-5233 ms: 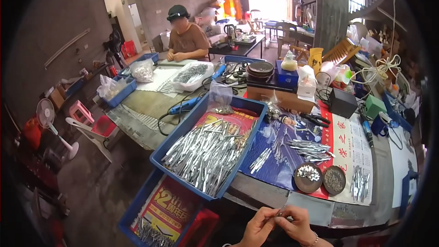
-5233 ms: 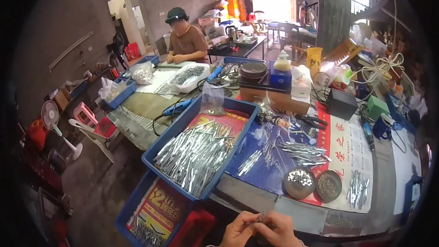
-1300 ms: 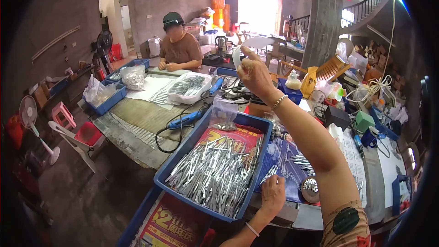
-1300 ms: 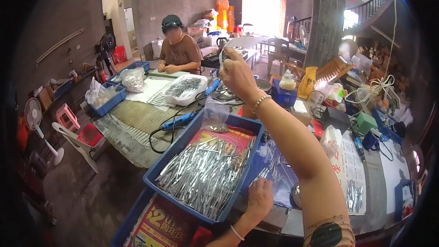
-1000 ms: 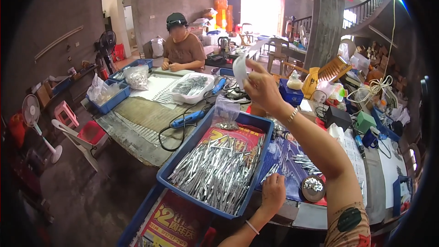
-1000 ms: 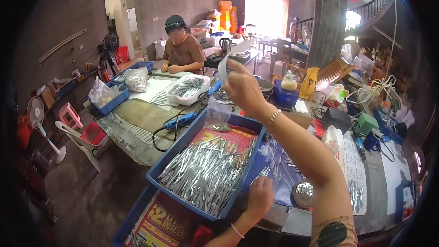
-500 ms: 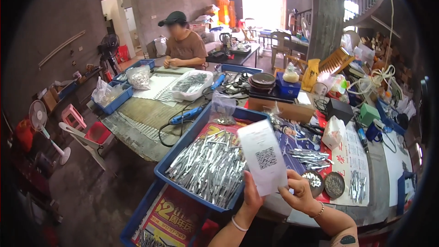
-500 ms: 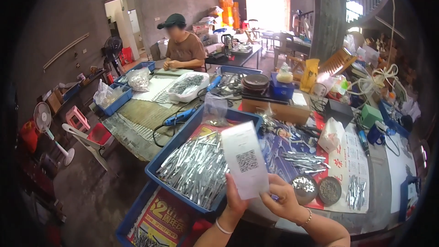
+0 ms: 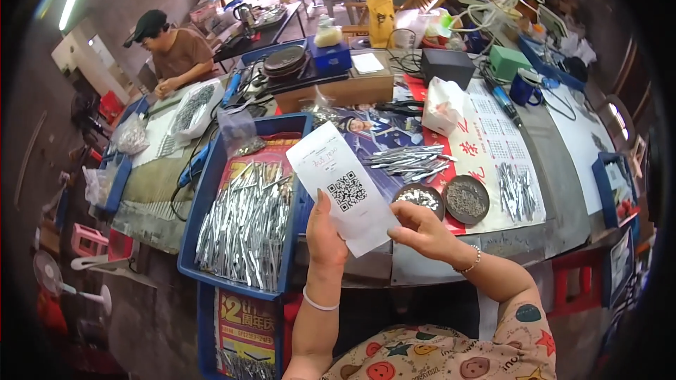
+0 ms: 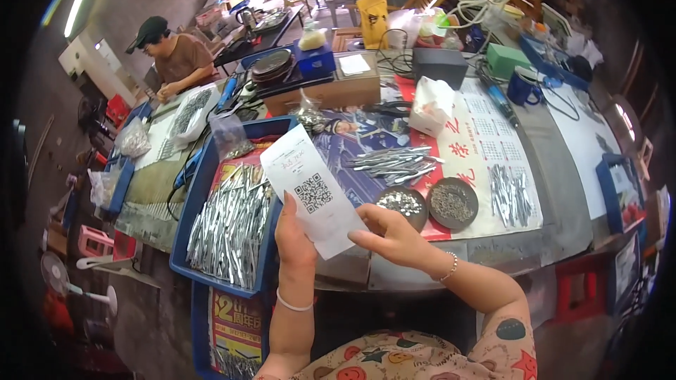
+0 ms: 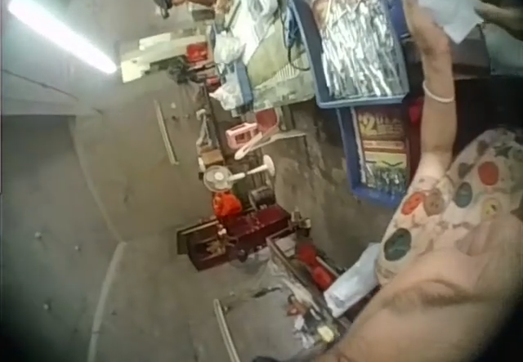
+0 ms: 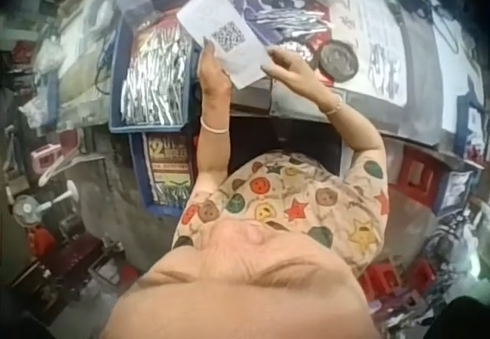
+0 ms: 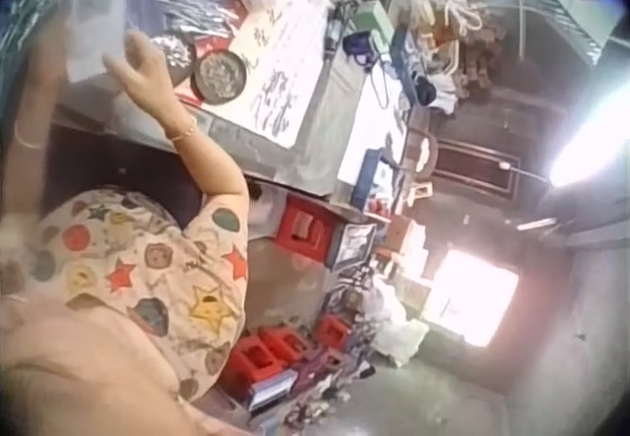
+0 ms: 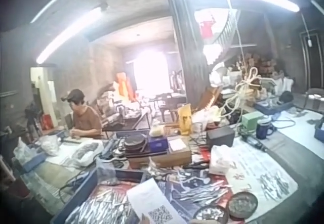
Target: Assembling small metal pins and components manually at a factory workbench.
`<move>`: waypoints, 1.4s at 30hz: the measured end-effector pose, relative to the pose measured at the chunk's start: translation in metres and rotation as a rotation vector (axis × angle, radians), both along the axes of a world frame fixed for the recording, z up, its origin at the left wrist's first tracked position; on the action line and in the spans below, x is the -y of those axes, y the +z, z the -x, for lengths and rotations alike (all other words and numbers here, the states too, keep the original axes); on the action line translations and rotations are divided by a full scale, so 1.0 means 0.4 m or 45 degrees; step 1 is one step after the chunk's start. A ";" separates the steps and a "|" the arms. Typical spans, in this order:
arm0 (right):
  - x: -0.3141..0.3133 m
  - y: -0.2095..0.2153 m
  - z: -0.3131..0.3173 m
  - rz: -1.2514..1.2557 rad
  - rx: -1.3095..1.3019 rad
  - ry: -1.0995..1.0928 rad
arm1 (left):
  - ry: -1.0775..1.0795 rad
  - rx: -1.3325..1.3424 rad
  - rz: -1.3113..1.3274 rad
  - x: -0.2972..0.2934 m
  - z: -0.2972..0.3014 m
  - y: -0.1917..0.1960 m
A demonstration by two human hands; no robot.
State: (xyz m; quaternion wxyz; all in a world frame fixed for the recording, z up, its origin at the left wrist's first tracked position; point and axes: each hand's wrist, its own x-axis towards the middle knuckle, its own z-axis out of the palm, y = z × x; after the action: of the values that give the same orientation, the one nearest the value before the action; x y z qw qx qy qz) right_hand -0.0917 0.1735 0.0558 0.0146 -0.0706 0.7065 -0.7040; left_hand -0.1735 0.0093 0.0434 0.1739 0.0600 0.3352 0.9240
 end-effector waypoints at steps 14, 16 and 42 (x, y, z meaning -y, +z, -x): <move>-0.079 -0.038 -0.010 0.270 0.080 -0.021 | -0.315 -0.092 0.126 -0.088 -0.035 -0.013; -0.081 -0.045 -0.008 0.288 0.088 -0.033 | -0.336 -0.096 0.126 -0.094 -0.034 -0.021; -0.166 -0.007 0.230 0.118 -0.035 -0.264 | -0.402 0.022 0.059 -0.064 0.016 -0.046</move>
State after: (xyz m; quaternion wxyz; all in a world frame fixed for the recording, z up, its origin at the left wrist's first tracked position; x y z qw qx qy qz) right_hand -0.1835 0.2397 0.0532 -0.0713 -0.0075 0.6768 -0.7327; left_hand -0.1799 0.0349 0.0250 0.3211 0.0999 0.3415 0.8777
